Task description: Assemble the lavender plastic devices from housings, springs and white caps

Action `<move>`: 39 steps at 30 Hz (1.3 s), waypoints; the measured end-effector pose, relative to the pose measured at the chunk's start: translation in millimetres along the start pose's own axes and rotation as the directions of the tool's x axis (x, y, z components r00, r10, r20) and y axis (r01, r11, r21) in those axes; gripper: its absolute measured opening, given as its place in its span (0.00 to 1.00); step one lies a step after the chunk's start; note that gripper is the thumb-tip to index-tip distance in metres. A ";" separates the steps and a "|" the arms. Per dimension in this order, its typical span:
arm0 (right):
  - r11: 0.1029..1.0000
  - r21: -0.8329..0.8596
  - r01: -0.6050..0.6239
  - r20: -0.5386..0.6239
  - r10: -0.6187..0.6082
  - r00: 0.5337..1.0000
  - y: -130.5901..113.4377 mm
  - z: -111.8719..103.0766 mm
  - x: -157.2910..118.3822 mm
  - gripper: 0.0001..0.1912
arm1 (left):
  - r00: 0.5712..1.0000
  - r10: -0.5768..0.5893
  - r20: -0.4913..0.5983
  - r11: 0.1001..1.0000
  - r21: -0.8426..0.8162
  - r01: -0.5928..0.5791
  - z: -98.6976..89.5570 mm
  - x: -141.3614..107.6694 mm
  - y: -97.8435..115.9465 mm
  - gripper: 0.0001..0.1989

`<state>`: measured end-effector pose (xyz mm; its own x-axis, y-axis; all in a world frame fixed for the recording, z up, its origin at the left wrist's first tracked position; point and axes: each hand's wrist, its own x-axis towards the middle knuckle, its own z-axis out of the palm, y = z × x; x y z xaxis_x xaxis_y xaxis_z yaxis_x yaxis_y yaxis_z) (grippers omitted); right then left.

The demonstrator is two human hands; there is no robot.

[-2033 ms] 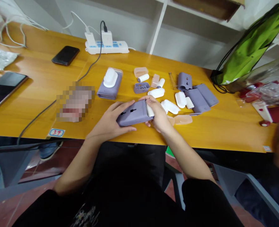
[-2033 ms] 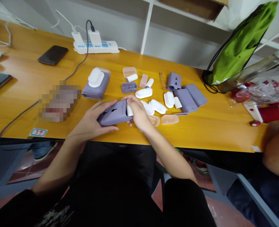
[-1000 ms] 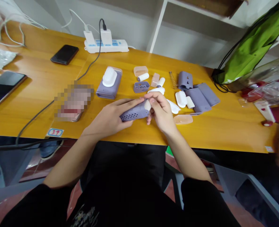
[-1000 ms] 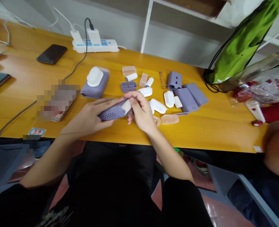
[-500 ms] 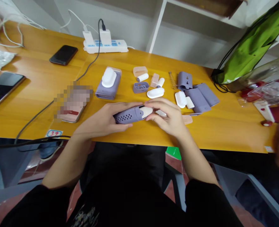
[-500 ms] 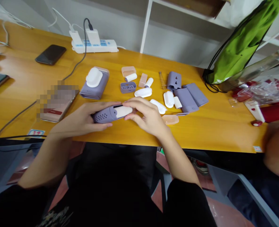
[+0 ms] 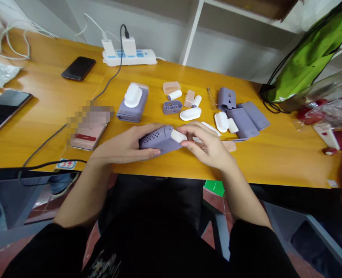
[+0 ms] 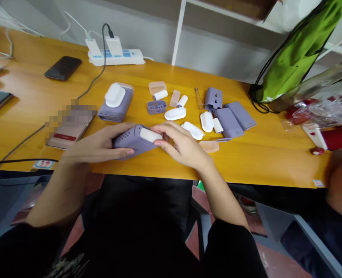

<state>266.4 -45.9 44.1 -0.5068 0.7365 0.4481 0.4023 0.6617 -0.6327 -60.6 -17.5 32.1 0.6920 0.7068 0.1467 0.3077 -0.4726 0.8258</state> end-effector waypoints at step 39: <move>0.879 0.188 -0.439 0.167 0.412 0.896 -5.4 0.6 1.7 0.22 | 0.945 -0.229 0.234 0.973 0.059 0.221 -20.7 18.3 -7.4 0.44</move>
<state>262.9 -48.4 47.8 -0.4156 0.9088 0.0353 0.4324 0.2316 -0.8715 -63.7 9.9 40.0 0.7364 0.6527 -0.1779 0.4910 -0.3348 0.8043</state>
